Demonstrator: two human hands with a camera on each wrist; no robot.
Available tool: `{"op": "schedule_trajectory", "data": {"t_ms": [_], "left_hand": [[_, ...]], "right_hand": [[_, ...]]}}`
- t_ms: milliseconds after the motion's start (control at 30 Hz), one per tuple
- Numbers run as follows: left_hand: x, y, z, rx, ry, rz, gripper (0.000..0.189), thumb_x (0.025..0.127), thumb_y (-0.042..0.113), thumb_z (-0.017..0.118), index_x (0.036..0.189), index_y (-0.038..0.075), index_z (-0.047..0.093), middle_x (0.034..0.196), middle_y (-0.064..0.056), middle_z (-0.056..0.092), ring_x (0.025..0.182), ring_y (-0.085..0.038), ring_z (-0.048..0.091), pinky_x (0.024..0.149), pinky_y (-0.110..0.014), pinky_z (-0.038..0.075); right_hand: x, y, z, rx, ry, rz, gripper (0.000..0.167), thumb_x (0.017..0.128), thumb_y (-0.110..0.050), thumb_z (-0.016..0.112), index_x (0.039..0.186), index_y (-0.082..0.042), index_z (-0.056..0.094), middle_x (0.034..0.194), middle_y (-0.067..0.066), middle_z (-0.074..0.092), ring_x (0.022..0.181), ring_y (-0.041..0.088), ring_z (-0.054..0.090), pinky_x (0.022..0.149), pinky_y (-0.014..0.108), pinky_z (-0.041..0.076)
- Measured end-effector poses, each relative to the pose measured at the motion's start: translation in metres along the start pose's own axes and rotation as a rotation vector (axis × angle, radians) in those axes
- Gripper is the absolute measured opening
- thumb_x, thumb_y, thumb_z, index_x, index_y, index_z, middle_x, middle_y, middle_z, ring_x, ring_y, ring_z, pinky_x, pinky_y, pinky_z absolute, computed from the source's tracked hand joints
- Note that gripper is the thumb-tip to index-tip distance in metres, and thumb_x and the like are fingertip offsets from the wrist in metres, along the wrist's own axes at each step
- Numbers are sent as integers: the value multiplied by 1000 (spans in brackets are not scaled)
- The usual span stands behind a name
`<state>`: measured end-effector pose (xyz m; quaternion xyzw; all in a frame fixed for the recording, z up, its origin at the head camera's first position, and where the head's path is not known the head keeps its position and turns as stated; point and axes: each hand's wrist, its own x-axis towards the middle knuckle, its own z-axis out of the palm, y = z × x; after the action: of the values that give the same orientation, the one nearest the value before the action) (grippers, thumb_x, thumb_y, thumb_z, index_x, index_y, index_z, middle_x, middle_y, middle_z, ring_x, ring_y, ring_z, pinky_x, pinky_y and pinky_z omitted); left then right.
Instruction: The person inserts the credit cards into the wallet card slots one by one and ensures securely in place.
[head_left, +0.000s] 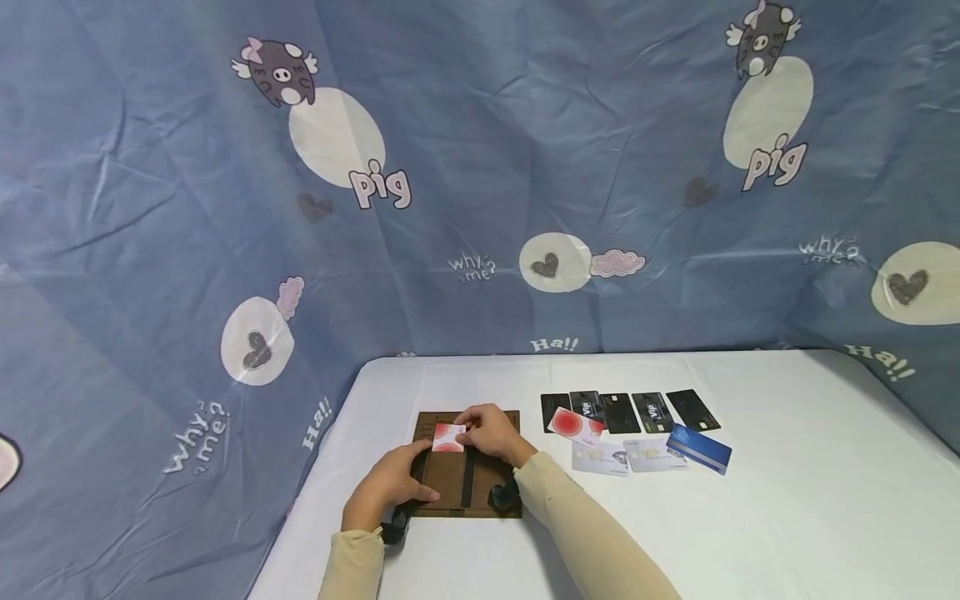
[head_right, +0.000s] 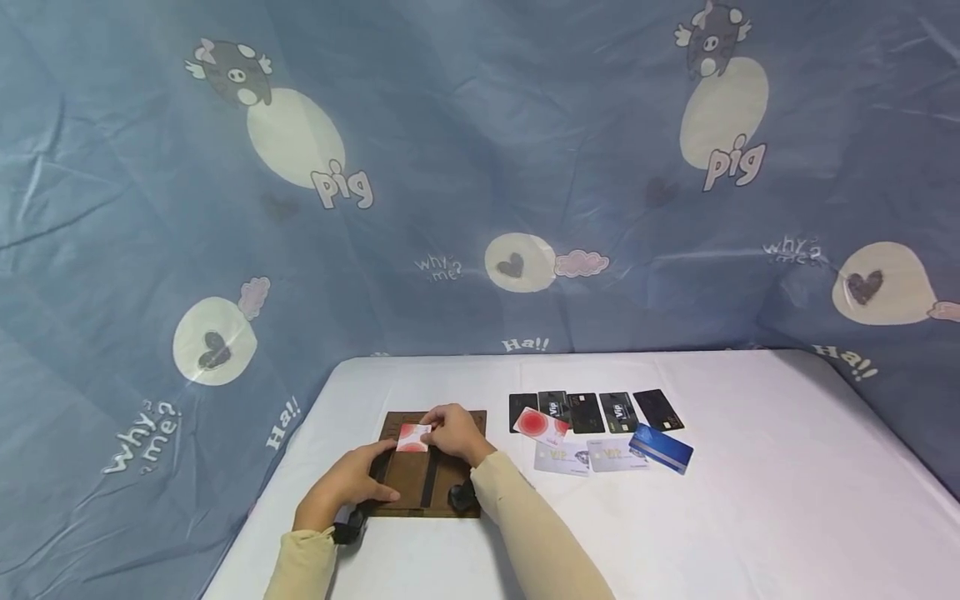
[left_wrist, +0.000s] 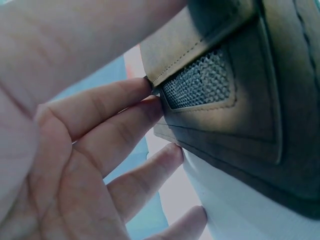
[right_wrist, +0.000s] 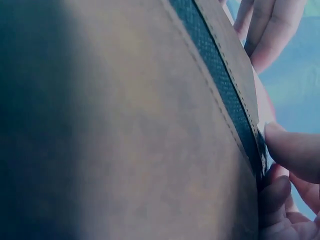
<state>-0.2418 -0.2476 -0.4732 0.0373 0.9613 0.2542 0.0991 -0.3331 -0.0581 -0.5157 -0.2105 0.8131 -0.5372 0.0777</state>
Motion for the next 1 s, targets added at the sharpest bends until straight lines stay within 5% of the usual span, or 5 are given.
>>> {"op": "schedule_trajectory", "data": {"t_ms": [567,1000], "left_hand": [[3,-2,4,-2,18,-15,90,64,20,94,142,4,51,139,-22,56,130,-43,50,104,-59,43],[3,-4,2,-20,-27,7,96,64,25,94,145,4,48,143,-24,52,133,-45,47,105,-60,42]], "right_hand": [[-7,-5,1,-149,-86,-39,6,84,-9,77,90,-7,74,75,-7,58,66,4,49,62,19,42],[-8,-6,1,-220,-150,-76,16,78,-20,84,86,-12,73,80,-5,66,68,4,53,63,22,46]]}}
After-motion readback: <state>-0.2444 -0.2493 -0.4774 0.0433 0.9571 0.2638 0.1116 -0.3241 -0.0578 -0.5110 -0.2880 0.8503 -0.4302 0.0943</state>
